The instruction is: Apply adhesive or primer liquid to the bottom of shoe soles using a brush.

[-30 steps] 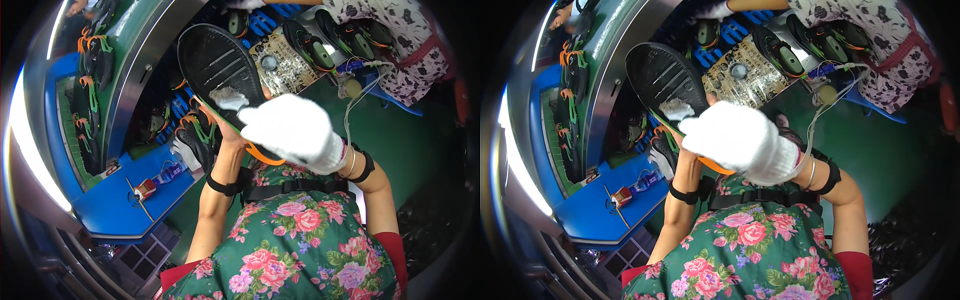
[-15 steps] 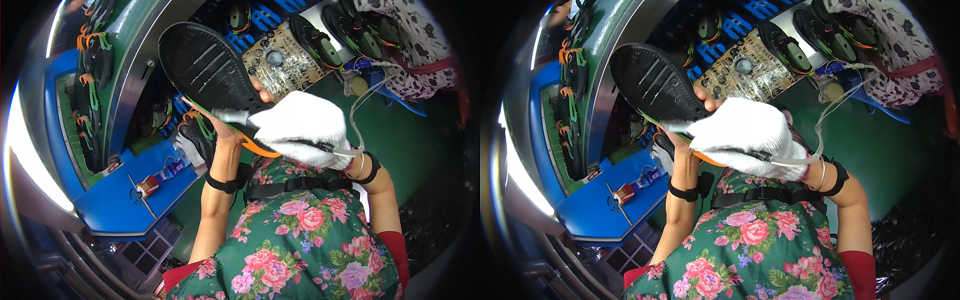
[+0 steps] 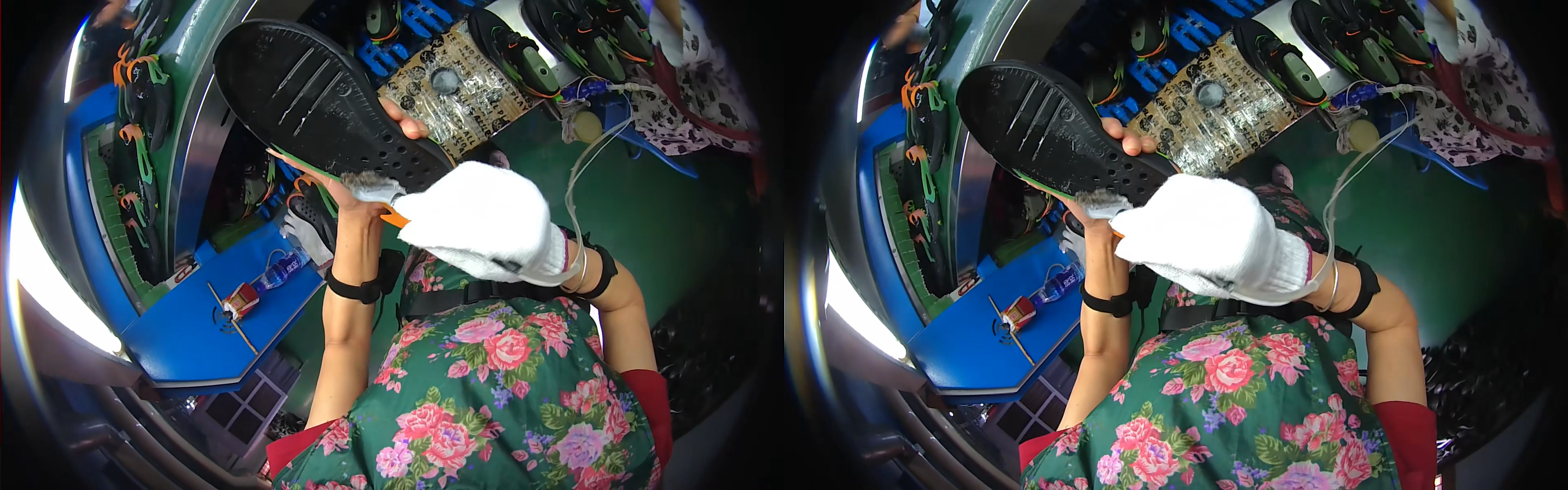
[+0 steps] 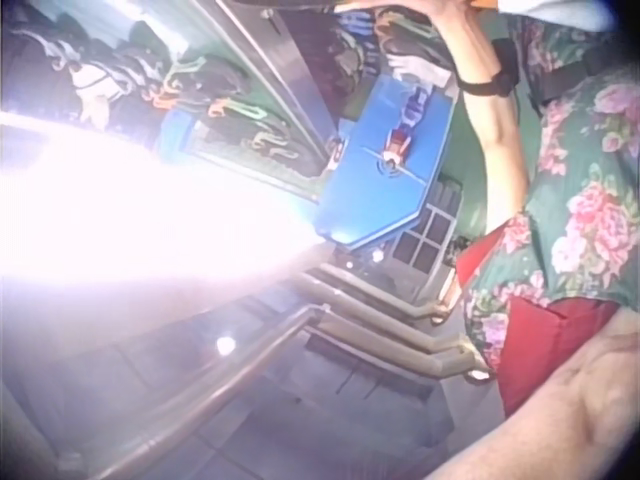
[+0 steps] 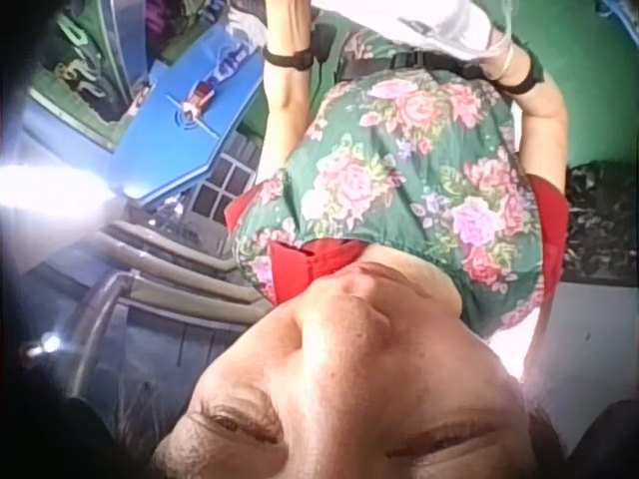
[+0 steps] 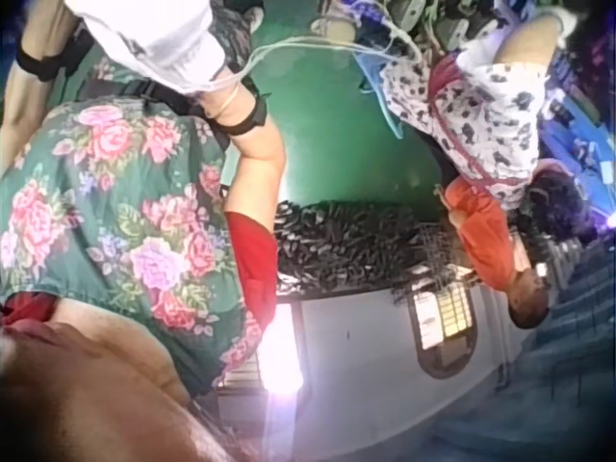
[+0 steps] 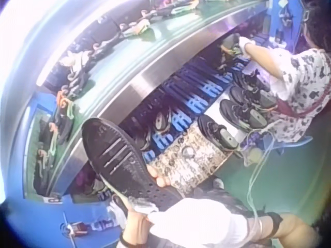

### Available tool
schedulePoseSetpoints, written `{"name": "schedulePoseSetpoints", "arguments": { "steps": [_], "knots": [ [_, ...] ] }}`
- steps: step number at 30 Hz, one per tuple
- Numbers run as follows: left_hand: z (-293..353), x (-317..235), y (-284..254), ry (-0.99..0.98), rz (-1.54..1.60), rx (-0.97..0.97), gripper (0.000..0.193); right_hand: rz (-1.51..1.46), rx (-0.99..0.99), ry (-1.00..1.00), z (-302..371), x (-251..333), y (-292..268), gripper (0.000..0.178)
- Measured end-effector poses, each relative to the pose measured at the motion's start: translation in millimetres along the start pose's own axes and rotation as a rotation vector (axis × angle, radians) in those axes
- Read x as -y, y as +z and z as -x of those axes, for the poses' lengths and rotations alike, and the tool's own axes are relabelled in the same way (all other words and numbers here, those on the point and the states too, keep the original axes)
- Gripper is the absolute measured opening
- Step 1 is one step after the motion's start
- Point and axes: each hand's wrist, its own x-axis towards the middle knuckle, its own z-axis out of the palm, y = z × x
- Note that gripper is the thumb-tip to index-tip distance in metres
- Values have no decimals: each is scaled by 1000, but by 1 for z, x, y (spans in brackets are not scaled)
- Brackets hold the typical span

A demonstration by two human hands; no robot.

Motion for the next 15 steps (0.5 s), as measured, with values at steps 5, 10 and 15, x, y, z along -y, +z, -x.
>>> {"name": "schedulePoseSetpoints", "arguments": {
  "steps": [5,10,15],
  "knots": [
    [-2,-3,2,64,-61,17,105,-241,-61,208,3,-6,-8,29],
    [-4,-4,6,71,20,62,117,-128,-25,103,5,3,-1,27],
    [-7,-7,10,39,32,87,127,-200,-61,209,5,-1,-11,26]
  ]
}}
